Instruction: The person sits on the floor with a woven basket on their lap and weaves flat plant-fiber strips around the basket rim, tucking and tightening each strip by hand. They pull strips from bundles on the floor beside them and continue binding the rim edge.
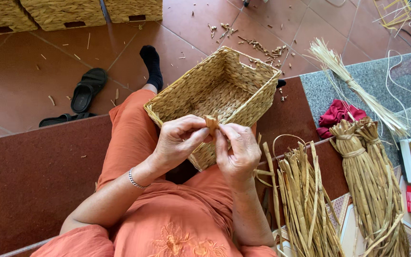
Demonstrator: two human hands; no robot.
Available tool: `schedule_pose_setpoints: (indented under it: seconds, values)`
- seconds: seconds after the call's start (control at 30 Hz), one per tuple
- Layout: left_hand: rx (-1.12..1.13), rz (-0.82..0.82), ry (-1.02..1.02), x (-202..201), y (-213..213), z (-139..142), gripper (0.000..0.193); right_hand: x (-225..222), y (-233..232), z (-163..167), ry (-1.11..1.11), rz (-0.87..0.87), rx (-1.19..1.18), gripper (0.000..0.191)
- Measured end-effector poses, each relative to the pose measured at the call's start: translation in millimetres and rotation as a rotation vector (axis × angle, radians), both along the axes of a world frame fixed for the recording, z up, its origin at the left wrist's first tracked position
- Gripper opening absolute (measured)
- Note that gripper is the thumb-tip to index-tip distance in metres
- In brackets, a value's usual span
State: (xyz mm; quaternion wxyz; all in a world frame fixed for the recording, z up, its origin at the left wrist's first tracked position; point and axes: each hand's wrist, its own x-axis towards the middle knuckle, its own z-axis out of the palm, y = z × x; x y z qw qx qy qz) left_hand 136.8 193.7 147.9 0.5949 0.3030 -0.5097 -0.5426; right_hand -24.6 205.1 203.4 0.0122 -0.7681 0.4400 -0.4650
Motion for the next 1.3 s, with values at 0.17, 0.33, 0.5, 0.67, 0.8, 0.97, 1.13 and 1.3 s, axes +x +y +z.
schedule_pose_setpoints:
  seconds: [0.17, 0.33, 0.5, 0.67, 0.8, 0.97, 1.13, 1.3]
  values:
    - [-0.057, 0.114, -0.146, -1.2, 3.5, 1.6, 0.010, 6.7, 3.4, 14.5, 0.054, 0.004, -0.073, 0.020]
    - [-0.230, 0.160, -0.217, 0.4, 6.6, 10.5, 0.014, 2.2, 5.6, 24.3, 0.214, 0.008, -0.109, 0.023]
    - [-0.426, 0.247, -0.411, 3.3, 9.3, 20.9, 0.017, -5.8, 5.2, 31.0, 0.243, 0.078, -0.049, 0.020]
    - [-0.450, 0.225, -0.412, 5.1, 9.8, 25.9, 0.015, -8.2, 4.5, 30.6, 0.240, 0.130, -0.075, 0.018]
    - [-0.424, 0.236, -0.423, 2.5, 10.4, 25.0, 0.015, -5.9, 2.9, 24.6, 0.127, 0.143, -0.054, 0.017]
    - [-0.405, 0.231, -0.387, -0.8, 9.0, 19.0, 0.015, -5.5, 4.1, 16.3, -0.048, 0.175, 0.084, 0.014]
    - [-0.437, 0.247, -0.398, -1.4, 7.5, 11.8, 0.015, -9.8, 4.6, 3.8, -0.214, 0.172, 0.345, 0.008]
    - [-0.394, 0.178, -0.374, 2.1, 8.4, 3.5, 0.014, -22.6, 1.3, -17.0, -0.410, 0.258, 0.584, 0.009]
